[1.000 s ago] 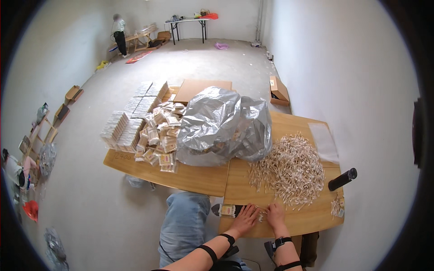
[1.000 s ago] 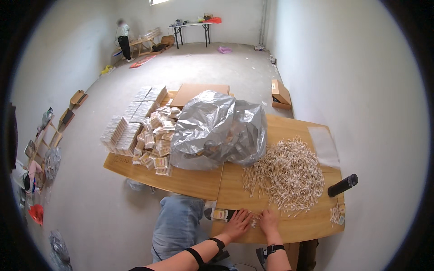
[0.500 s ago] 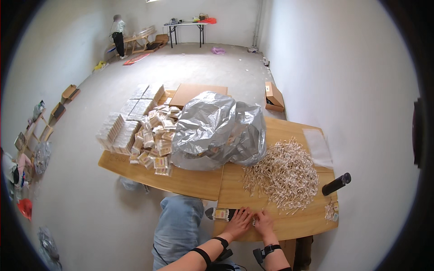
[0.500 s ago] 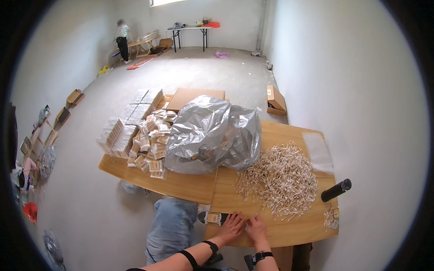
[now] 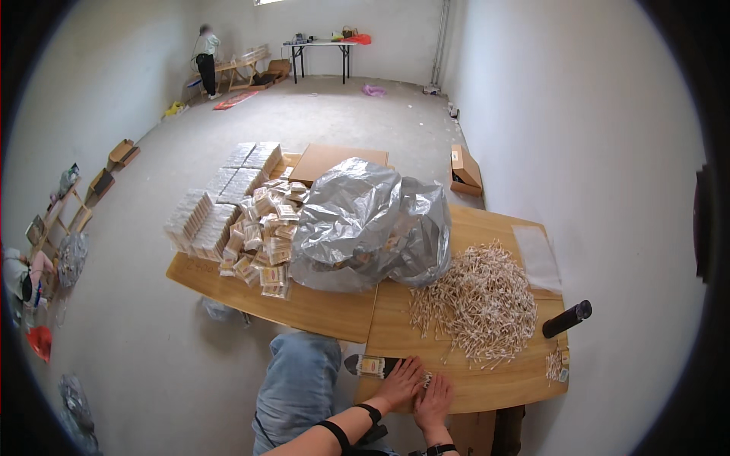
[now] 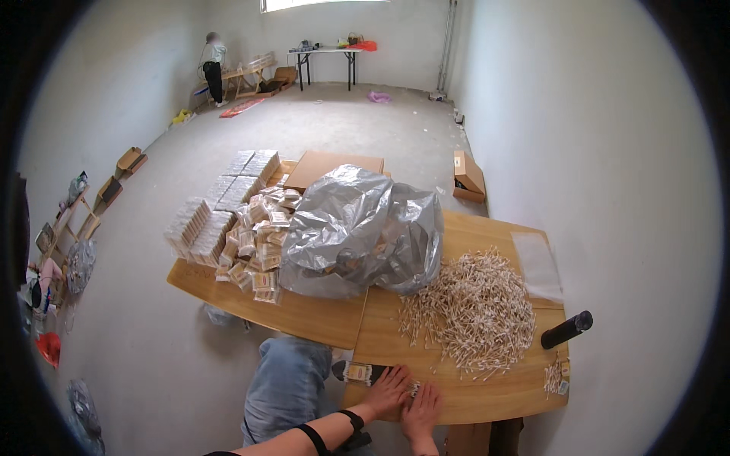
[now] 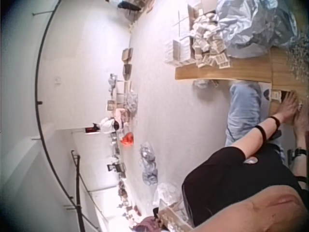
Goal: Picking up cotton swabs from a pile and placing them neatly into a container or box.
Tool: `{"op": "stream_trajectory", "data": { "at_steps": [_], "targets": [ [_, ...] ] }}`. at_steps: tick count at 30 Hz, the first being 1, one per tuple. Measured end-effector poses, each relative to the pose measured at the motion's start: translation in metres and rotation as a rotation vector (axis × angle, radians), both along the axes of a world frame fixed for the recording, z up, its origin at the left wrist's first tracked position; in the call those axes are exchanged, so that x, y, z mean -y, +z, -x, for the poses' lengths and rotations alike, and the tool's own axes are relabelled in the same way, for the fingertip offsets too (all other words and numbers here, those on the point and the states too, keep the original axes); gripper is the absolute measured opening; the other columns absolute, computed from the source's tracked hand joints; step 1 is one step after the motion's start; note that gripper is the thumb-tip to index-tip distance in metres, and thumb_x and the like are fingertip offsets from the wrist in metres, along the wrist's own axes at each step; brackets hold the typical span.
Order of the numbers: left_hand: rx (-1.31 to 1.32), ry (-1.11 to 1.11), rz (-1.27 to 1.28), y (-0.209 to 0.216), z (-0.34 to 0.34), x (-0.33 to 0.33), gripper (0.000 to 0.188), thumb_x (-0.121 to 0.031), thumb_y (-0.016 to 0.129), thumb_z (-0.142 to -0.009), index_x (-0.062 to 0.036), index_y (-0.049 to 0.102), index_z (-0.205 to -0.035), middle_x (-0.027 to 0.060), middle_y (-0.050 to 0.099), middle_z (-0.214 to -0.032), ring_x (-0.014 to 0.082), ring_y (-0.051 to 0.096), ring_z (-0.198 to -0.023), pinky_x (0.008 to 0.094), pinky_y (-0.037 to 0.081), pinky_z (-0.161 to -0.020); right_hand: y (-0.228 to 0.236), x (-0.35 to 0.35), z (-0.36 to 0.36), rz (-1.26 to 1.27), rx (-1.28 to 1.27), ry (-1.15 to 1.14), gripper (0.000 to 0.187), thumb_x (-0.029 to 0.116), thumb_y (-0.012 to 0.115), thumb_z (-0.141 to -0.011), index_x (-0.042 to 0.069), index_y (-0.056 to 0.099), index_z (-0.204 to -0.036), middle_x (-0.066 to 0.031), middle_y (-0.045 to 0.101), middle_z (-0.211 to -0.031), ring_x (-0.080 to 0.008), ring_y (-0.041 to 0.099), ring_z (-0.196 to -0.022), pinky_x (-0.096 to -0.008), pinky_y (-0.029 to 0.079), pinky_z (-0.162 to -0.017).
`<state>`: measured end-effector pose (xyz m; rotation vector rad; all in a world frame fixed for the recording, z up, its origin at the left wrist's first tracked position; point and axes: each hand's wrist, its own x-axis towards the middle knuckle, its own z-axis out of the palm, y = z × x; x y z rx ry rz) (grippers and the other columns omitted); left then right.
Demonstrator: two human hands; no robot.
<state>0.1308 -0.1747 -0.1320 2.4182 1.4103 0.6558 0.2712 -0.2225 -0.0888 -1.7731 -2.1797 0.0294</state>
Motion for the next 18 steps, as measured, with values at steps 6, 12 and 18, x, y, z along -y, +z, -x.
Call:
{"op": "stream_trajectory", "data": {
  "at_steps": [6, 12, 18],
  "targets": [
    [-0.02, -0.041, 0.04, 0.01, 0.002, -0.002, 0.057, -0.037, 0.046, -0.097, -0.0014, 0.043, -0.141, 0.0195, 0.033, -0.152, 0.0347, 0.025, -0.144, 0.0488, 0.019, -0.117, -0.006, -0.012, 0.009, 0.143, 0.001, -0.038, 0.059, 0.02, 0.052, -0.088, -0.011, 0.041, -0.137, -0.0269, 0.044, -0.141, -0.0415, 0.035, -0.136, -0.0559, 0.02, -0.113],
    [-0.018, -0.047, 0.074, 0.01, 0.003, -0.002, 0.061, -0.042, 0.043, -0.098, -0.0012, 0.039, -0.143, 0.0207, 0.034, -0.151, 0.0353, 0.024, -0.144, 0.0481, 0.019, -0.117, -0.012, -0.031, -0.001, 0.185, 0.017, 0.044, 0.056, 0.022, 0.047, -0.092, -0.004, 0.041, -0.141, -0.0234, 0.039, -0.147, -0.038, 0.032, -0.14, -0.0542, 0.017, -0.115],
    [0.015, -0.023, -0.008, -0.001, -0.001, -0.001, 0.065, -0.047, 0.04, -0.098, -0.0017, 0.037, -0.146, 0.0193, 0.035, -0.151, 0.0355, 0.026, -0.143, 0.0481, 0.019, -0.117, -0.024, -0.043, -0.013, 0.146, 0.083, 0.108, 0.056, 0.028, 0.049, -0.094, -0.002, 0.043, -0.14, -0.0214, 0.041, -0.147, -0.0351, 0.032, -0.141, -0.0528, 0.017, -0.116]
  ]
}}
